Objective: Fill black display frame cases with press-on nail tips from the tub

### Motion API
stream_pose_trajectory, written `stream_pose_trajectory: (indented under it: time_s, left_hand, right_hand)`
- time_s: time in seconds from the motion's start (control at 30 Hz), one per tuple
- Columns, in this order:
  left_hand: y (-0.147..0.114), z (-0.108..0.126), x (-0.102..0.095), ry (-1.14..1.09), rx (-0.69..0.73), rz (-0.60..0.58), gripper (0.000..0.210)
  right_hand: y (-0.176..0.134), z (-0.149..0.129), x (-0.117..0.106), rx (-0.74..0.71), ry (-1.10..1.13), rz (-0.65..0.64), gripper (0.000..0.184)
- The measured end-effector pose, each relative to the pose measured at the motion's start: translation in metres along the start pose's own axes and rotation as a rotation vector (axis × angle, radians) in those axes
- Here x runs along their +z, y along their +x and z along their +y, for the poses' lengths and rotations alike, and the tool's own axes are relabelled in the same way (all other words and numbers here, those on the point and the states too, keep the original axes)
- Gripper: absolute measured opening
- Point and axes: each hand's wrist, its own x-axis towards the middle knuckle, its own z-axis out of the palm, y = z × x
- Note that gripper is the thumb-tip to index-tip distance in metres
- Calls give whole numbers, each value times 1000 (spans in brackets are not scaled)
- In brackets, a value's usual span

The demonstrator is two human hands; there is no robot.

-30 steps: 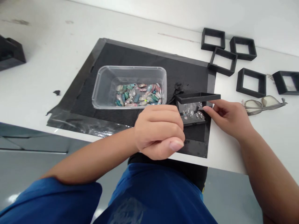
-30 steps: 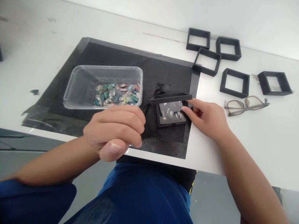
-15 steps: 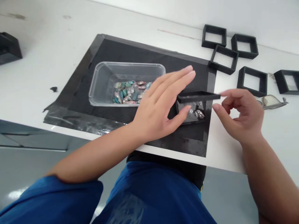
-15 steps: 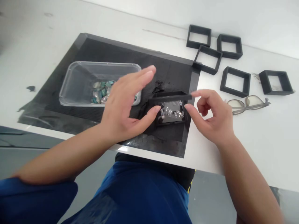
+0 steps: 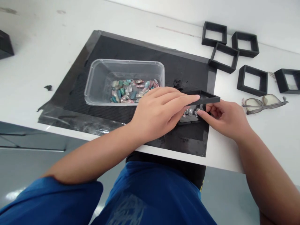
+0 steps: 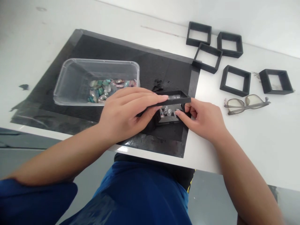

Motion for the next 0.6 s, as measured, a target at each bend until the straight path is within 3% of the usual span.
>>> stream_pose_trajectory:
  time_s: [0.23, 0.33, 0.47, 0.53, 0.6]
  left_hand:
    - [-2, 2, 3, 42, 16, 30, 29]
    - [-1, 4, 3, 43, 13, 34, 28]
    - [0, 6, 3, 35, 16, 21, 26]
    - [0, 7, 3, 32, 31, 2, 25]
    - [0, 7, 2, 47, 53, -27, 22]
  right_hand:
    - [2, -9, 0, 62, -80, -27, 51]
    - [0, -8, 1, 90, -2, -11, 52]
    - [-4, 5, -2, 90, 310, 216, 41]
    - [-5, 12, -6, 16, 434, 354, 23]
    - [-7, 15, -12, -75, 486, 395, 6]
